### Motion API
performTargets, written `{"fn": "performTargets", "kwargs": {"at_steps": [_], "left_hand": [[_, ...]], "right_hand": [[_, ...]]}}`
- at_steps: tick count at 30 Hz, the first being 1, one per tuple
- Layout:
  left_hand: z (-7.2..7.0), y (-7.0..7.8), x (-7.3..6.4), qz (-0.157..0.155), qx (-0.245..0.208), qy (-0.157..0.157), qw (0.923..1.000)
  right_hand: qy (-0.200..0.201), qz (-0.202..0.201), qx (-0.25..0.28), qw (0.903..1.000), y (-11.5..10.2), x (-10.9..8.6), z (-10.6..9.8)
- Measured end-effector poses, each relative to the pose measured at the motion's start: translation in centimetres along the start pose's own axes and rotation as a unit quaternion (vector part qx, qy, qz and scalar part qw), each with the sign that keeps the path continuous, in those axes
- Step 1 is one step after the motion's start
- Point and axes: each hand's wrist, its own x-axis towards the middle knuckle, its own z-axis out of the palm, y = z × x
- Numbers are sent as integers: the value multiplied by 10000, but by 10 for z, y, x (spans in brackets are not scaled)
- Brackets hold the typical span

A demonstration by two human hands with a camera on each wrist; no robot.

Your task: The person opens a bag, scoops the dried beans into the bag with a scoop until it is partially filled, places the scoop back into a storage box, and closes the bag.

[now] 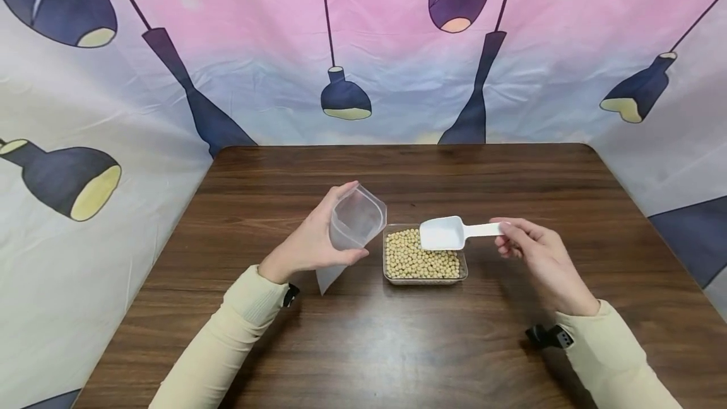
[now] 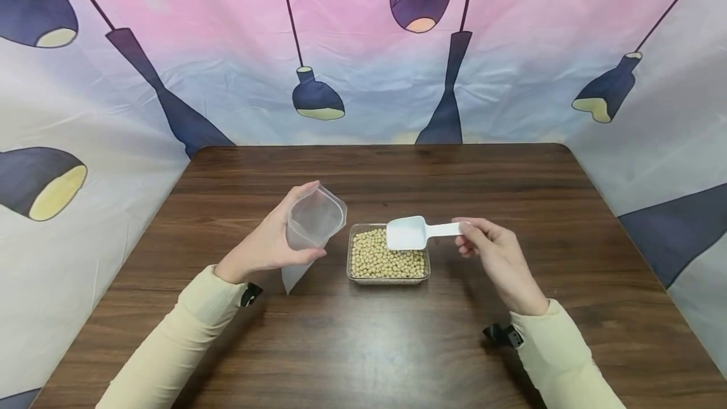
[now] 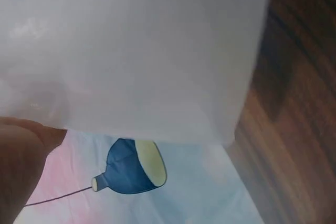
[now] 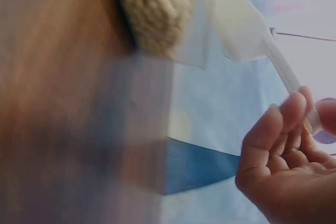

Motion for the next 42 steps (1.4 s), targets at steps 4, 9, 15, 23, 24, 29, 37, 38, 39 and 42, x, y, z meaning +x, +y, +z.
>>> {"fn": "performTargets", "kwargs": {"at_steps": [4,9,15,23,24,29,37,38,39,42], "left_hand": [[-4,15,3,184,132,-194,9996],[-9,40,4,207,135,-312,9992],[-8,45,0,-3,163,-399,9991],[-7,50,3,-126,56,-379,9992],[-8,50,3,-166,41,-372,9992],[-9,34,-1,-264,138,-331,9990],[-7,10,-3,-17,265,-297,9992],[-7,10,-2,-2,282,-298,9992],[-7,10,-2,6,307,-290,9991],[-7,10,1,36,348,-273,9990]], "right_hand": [[537,-512,-776,9942,-13,-4,-1],[968,-829,-1446,9812,-19,-8,5],[1021,-332,-1499,9829,-9,-9,11],[587,243,-211,9978,7,-2,15],[488,281,-49,9984,9,-1,17],[89,573,269,9980,17,1,25],[-514,1234,474,9899,30,0,29],[-570,1290,541,9885,31,0,28],[-621,1332,603,9873,32,1,27],[-703,1443,833,9835,35,0,23]]}}
